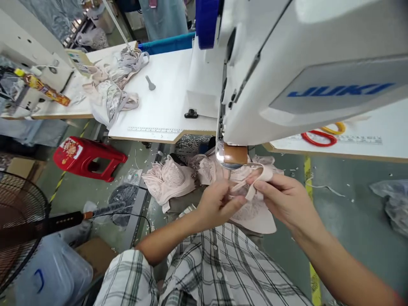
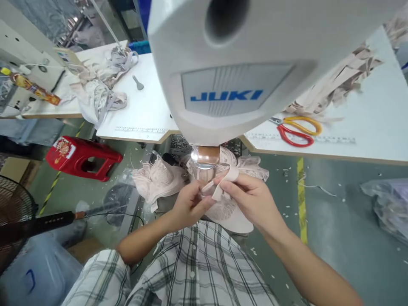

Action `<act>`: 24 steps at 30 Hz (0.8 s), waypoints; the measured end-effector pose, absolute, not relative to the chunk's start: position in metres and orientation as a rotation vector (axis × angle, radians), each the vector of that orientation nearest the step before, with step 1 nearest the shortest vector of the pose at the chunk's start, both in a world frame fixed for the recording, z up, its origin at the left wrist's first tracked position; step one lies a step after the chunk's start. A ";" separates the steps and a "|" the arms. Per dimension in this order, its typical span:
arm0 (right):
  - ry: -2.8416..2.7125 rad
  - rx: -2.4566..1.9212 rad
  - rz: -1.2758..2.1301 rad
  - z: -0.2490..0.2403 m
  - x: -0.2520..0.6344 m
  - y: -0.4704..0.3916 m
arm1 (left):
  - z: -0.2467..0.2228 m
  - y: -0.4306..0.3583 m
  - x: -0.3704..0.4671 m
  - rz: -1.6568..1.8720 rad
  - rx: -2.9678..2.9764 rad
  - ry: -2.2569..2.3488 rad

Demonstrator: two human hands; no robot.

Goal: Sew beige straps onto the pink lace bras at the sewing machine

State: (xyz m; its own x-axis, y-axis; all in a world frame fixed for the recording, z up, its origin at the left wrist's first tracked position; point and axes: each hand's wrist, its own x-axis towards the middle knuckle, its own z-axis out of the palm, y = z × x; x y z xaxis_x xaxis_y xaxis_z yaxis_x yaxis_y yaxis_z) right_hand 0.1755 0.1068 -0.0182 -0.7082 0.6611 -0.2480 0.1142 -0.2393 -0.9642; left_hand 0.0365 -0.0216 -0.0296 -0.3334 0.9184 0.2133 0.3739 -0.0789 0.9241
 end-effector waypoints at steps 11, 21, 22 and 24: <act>-1.714 -0.886 1.907 0.004 0.138 0.177 | 0.011 0.009 -0.018 1.129 1.742 1.927; -2.077 -0.652 1.121 0.005 0.091 0.205 | 0.033 0.018 -0.018 1.016 1.451 1.964; -2.104 -0.640 1.086 0.004 0.088 0.206 | 0.034 0.018 -0.018 1.010 1.462 1.955; -2.150 -0.635 1.052 0.002 0.086 0.208 | 0.035 0.017 -0.018 0.994 1.502 1.943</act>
